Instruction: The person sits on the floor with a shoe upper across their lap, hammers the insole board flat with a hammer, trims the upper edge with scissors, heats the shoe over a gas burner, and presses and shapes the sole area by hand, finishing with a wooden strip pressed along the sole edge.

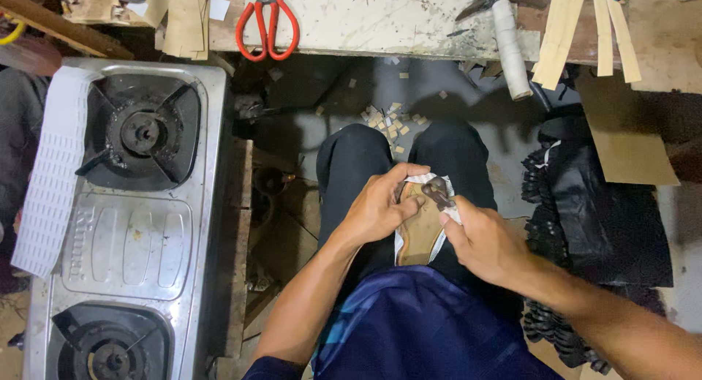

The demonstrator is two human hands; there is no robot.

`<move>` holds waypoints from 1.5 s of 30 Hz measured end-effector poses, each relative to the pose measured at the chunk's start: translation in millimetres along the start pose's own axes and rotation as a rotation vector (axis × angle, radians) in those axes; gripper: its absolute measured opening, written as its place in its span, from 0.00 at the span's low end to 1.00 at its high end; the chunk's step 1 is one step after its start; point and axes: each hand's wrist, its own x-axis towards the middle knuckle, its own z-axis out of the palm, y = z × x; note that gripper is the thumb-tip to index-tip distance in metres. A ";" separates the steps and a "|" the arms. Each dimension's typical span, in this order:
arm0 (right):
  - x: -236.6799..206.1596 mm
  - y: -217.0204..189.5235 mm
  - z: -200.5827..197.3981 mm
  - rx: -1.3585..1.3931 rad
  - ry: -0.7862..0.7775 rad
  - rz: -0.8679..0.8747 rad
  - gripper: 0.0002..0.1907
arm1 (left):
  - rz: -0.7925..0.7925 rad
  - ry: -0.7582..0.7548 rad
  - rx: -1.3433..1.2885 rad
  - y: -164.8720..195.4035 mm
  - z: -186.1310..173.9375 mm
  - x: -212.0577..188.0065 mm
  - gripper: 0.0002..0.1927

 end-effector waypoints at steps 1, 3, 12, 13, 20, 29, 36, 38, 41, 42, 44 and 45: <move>1.8 -0.9 -6.3 -0.028 -0.049 0.014 0.14 | -0.010 -0.008 -0.023 -2.0 1.1 0.5 0.26; 2.9 -2.6 -22.4 -0.084 -0.147 0.037 0.14 | -0.048 -0.054 -0.029 -7.5 2.6 1.9 0.26; -5.5 -2.6 -25.1 -0.119 -0.173 0.051 0.15 | -0.231 -0.295 -0.275 -30.8 -12.7 42.2 0.09; -5.7 1.6 -20.4 -0.080 -0.153 0.040 0.15 | -0.213 -0.305 -0.295 -28.0 -13.7 41.9 0.08; -7.7 34.9 2.0 0.256 -0.123 -0.053 0.14 | -0.122 -0.152 0.277 5.9 -15.4 13.4 0.11; 3.8 29.2 32.5 -0.072 0.197 -0.124 0.13 | -0.013 -0.243 0.216 11.6 -13.7 6.8 0.28; -21.7 24.8 -9.4 0.088 0.137 -0.192 0.14 | 0.005 -0.159 0.214 10.4 -14.1 10.5 0.30; -61.0 31.2 -21.9 0.329 0.329 -0.432 0.19 | -0.132 -0.161 0.228 9.5 -15.5 8.9 0.30; -68.3 55.5 -4.2 1.010 0.281 -0.897 0.18 | -0.068 -0.156 0.196 7.1 -15.8 9.5 0.29; -51.9 63.1 10.5 0.715 0.215 -0.682 0.17 | -0.081 -0.166 0.215 6.6 -15.3 8.6 0.29; -3.4 63.9 42.0 0.129 0.095 -0.244 0.17 | -0.102 -0.182 0.257 2.9 -13.2 7.1 0.28; 6.8 63.6 49.0 -0.158 0.028 -0.017 0.17 | -0.084 -0.177 0.221 0.1 -14.0 4.4 0.28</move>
